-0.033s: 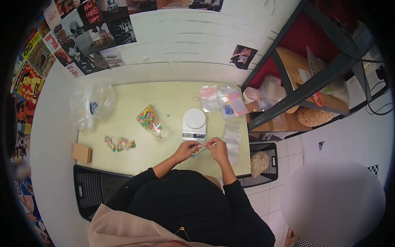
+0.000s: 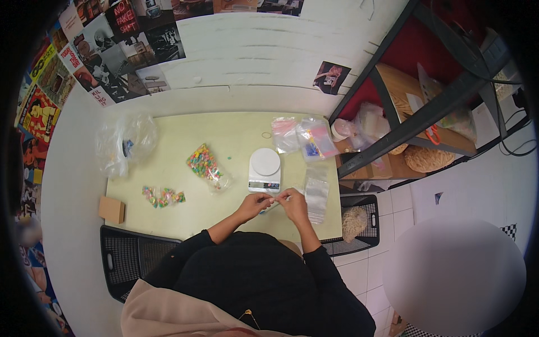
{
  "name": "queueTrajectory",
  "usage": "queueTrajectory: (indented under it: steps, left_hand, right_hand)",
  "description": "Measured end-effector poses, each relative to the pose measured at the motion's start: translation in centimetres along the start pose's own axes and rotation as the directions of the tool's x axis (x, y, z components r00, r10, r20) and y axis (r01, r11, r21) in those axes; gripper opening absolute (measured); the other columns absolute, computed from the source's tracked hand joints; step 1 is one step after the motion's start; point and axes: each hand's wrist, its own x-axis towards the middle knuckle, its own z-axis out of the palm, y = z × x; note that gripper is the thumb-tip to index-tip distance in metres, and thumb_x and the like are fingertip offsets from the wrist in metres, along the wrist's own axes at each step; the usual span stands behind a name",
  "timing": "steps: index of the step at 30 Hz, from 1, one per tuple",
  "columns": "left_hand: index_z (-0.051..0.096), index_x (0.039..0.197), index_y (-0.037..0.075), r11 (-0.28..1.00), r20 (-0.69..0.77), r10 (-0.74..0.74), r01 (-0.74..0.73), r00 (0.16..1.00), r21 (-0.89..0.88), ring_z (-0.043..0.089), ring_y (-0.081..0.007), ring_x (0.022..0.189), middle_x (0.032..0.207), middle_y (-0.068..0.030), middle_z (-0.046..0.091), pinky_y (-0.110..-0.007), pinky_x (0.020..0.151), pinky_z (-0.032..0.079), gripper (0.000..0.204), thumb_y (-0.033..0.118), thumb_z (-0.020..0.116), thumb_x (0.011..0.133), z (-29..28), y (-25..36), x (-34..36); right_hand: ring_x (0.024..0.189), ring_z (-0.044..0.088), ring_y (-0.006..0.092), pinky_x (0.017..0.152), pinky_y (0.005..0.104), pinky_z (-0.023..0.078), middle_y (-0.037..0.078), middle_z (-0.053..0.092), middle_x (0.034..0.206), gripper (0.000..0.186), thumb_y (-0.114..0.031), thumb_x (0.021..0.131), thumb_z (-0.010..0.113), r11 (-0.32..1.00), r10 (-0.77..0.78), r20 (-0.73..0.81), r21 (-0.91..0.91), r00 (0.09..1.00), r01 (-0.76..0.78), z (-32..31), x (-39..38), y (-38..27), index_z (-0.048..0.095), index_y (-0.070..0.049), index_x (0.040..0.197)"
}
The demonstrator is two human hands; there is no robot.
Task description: The person portions small colorful candies from a larger bag into smaller individual bags, weighing some portions on a digital scale and using a small spoon to adjust the amount before sealing the small bags.
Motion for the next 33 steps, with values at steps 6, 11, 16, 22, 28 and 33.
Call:
queueTrajectory:
  steps: [6,11,16,22,28,33]
  left_hand:
    - [0.067,0.103,-0.001,0.971,-0.003,-0.13,0.126,0.992,-0.204,0.062,-0.0113,0.08,0.089,-0.0059,0.067,-0.024,0.076,0.051,0.027,0.022,0.061,0.092,-1.6,-3.7,-0.9]
    - [0.065,0.101,0.0,0.938,-0.136,-0.181,0.129,0.974,-0.323,0.063,-0.0125,0.081,0.091,-0.0058,0.067,-0.025,0.078,0.052,0.018,0.014,0.061,0.091,-3.2,-5.4,-1.1]
    - [0.064,0.099,-0.001,0.94,-0.237,-0.122,0.036,0.964,-0.338,0.062,-0.0106,0.076,0.083,-0.0044,0.065,-0.023,0.07,0.052,0.012,0.004,0.06,0.089,-4.3,-5.1,-1.8]
    - [0.064,0.097,-0.002,0.916,-0.257,-0.161,0.048,0.953,-0.398,0.062,-0.011,0.076,0.083,-0.0048,0.065,-0.024,0.072,0.053,0.012,0.006,0.063,0.088,-4.6,-4.3,-1.6]
    - [0.064,0.093,-0.001,0.913,-0.244,-0.17,0.06,0.955,-0.403,0.061,-0.0105,0.072,0.081,-0.0047,0.065,-0.023,0.069,0.051,0.013,0.009,0.067,0.086,-5.2,-4.0,-1.5]
    - [0.063,0.089,0.001,0.941,-0.233,-0.128,0.044,0.964,-0.335,0.058,-0.0093,0.071,0.078,-0.0026,0.063,-0.023,0.067,0.049,0.014,0.014,0.068,0.087,-4.9,-3.8,-1.5]
  right_hand:
    - [0.067,0.061,0.0168,0.064,0.0306,0.048,0.008,0.067,0.075,0.019,-0.017,0.073,0.078,1.0,0.012,0.247,-0.003,0.969,-0.012,3.0,-0.7,-1.5,0.068,-0.002,0.08]
    - [0.081,0.064,0.0183,0.074,0.0297,0.049,0.01,0.068,0.086,0.025,-0.013,0.073,0.077,0.998,-0.005,0.171,0.055,0.985,-0.005,3.2,2.3,2.8,0.069,-0.002,0.095]
    - [0.106,0.059,0.0294,0.086,0.0389,0.048,0.011,0.062,0.11,0.051,-0.014,0.075,0.073,0.929,0.036,0.13,-0.369,0.991,0.014,2.3,4.7,5.3,0.057,-0.01,0.123]
    - [0.094,0.064,0.028,0.08,0.0385,0.05,0.008,0.069,0.096,0.04,-0.011,0.072,0.074,0.932,0.222,0.179,-0.329,0.959,-0.154,3.2,6.5,7.1,0.062,-0.011,0.111]
    - [0.094,0.064,0.0283,0.079,0.039,0.05,0.009,0.065,0.099,0.032,-0.01,0.07,0.074,0.876,0.26,-0.018,-0.416,0.965,-0.244,-1.2,6.4,8.3,0.064,-0.011,0.1]
    - [0.096,0.061,0.0288,0.081,0.0399,0.05,0.01,0.059,0.099,0.025,-0.009,0.073,0.072,0.937,0.026,-0.029,-0.348,0.999,-0.034,-3.2,4.4,3.1,0.065,-0.009,0.096]
